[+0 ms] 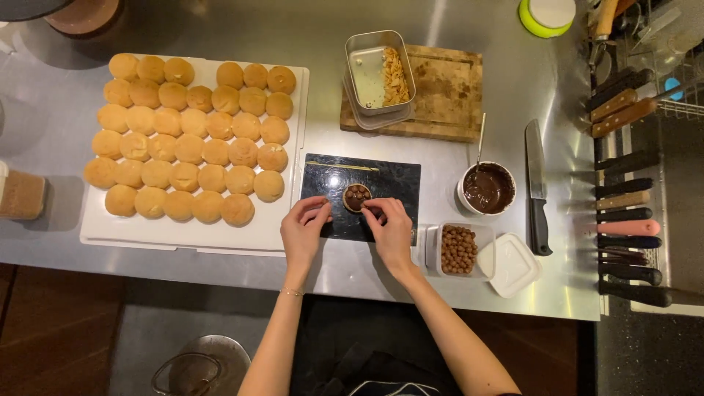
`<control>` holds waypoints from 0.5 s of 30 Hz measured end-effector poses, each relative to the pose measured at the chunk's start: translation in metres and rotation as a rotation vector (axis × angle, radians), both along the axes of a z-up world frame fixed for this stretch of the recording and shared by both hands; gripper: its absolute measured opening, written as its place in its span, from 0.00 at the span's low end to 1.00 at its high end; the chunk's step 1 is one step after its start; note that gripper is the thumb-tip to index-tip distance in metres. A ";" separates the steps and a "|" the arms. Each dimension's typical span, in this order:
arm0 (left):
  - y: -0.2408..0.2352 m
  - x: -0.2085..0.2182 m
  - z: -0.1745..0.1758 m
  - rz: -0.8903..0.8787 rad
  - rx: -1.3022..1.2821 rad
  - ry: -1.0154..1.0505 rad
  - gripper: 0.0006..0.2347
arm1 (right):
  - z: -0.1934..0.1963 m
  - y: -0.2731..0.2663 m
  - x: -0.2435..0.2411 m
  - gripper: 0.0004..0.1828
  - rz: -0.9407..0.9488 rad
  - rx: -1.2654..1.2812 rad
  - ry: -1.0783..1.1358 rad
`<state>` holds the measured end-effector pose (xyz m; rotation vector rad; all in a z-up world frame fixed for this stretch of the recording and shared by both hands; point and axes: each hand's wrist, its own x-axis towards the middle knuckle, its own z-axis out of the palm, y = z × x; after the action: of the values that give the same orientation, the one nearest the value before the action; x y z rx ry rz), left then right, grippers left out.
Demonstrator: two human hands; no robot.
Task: The person assembles small round pastries by dipping the cut side into a bowl of chocolate spread, then sprinkling chopped nuts and crumbs on top. The person handles the pastries one at a time, placing the finished items on a black cutting board.
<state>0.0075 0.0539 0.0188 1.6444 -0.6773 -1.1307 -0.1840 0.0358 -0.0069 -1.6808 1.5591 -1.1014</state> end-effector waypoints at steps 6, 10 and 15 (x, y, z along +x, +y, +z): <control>0.009 -0.003 -0.011 0.013 0.037 0.094 0.13 | -0.002 -0.002 0.021 0.10 0.030 -0.204 0.319; 0.008 -0.003 -0.013 -0.009 0.036 0.091 0.14 | -0.014 -0.004 0.022 0.08 0.023 -0.235 0.431; 0.002 -0.003 -0.010 -0.024 0.005 0.094 0.15 | -0.023 -0.005 0.022 0.09 0.019 -0.247 0.480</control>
<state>0.0040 0.0563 0.0087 1.5804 -0.6357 -1.2192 -0.1623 0.0304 -0.0299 -2.2486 1.7375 -0.9551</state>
